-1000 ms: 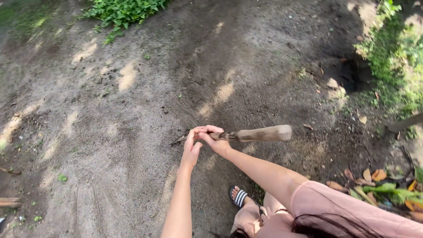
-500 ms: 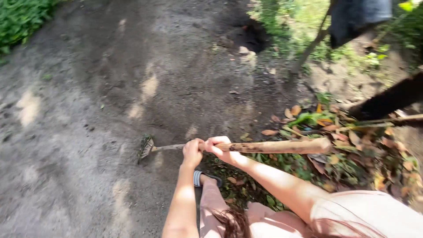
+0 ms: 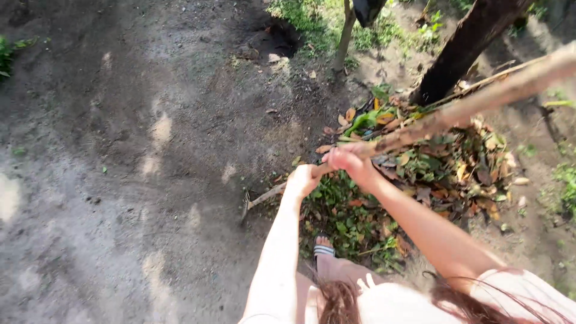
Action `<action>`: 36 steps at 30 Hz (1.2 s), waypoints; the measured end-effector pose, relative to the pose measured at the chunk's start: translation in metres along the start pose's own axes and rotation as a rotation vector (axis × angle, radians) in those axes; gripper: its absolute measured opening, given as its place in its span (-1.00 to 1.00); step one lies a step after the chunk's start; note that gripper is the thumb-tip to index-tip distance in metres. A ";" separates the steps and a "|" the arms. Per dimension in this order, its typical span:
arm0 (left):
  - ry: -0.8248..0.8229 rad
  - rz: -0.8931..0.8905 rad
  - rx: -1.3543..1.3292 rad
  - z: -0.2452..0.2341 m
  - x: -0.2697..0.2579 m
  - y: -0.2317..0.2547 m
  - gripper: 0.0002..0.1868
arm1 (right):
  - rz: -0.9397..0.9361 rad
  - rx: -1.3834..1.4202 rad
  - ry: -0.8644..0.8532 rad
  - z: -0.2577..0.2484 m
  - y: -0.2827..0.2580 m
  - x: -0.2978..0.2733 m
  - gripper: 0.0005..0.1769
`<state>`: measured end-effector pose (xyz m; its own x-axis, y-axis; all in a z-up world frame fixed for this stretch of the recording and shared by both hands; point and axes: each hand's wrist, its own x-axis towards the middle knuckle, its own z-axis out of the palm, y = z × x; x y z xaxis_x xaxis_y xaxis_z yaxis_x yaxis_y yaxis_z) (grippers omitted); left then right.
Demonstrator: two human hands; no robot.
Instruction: Raking leaves and debris on the ground outdoors.
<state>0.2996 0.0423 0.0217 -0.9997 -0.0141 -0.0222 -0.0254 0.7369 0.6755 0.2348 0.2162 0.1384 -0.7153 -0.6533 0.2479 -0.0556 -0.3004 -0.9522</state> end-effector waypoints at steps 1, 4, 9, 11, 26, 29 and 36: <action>-0.004 0.002 0.010 0.004 -0.009 0.001 -0.83 | -0.007 0.007 0.005 0.001 0.005 -0.007 -0.62; 0.042 -0.141 -0.051 0.016 -0.042 0.002 -0.82 | -0.042 0.231 -0.020 0.013 0.014 -0.027 -0.56; 0.239 -0.145 0.014 0.040 -0.159 -0.012 -0.85 | 0.064 0.370 0.028 0.079 0.035 -0.096 -0.64; 0.289 -0.187 0.053 0.053 -0.208 -0.016 -0.86 | 0.169 0.249 -0.013 0.116 0.017 -0.124 -0.76; 0.107 -0.499 0.101 0.174 -0.251 0.006 -0.86 | 0.297 0.150 -0.406 0.036 0.073 -0.238 -0.74; 0.061 -0.472 0.266 0.235 -0.195 0.044 -0.91 | 0.215 0.105 -0.466 -0.052 0.054 -0.250 -0.72; 0.165 -0.209 0.110 0.362 -0.018 0.186 -0.96 | 0.347 0.096 -0.148 -0.269 -0.015 -0.289 -0.69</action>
<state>0.3151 0.4239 -0.1191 -0.9607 -0.2762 -0.0260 -0.2387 0.7753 0.5848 0.2548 0.5969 0.0331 -0.5717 -0.8185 -0.0566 0.2425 -0.1027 -0.9647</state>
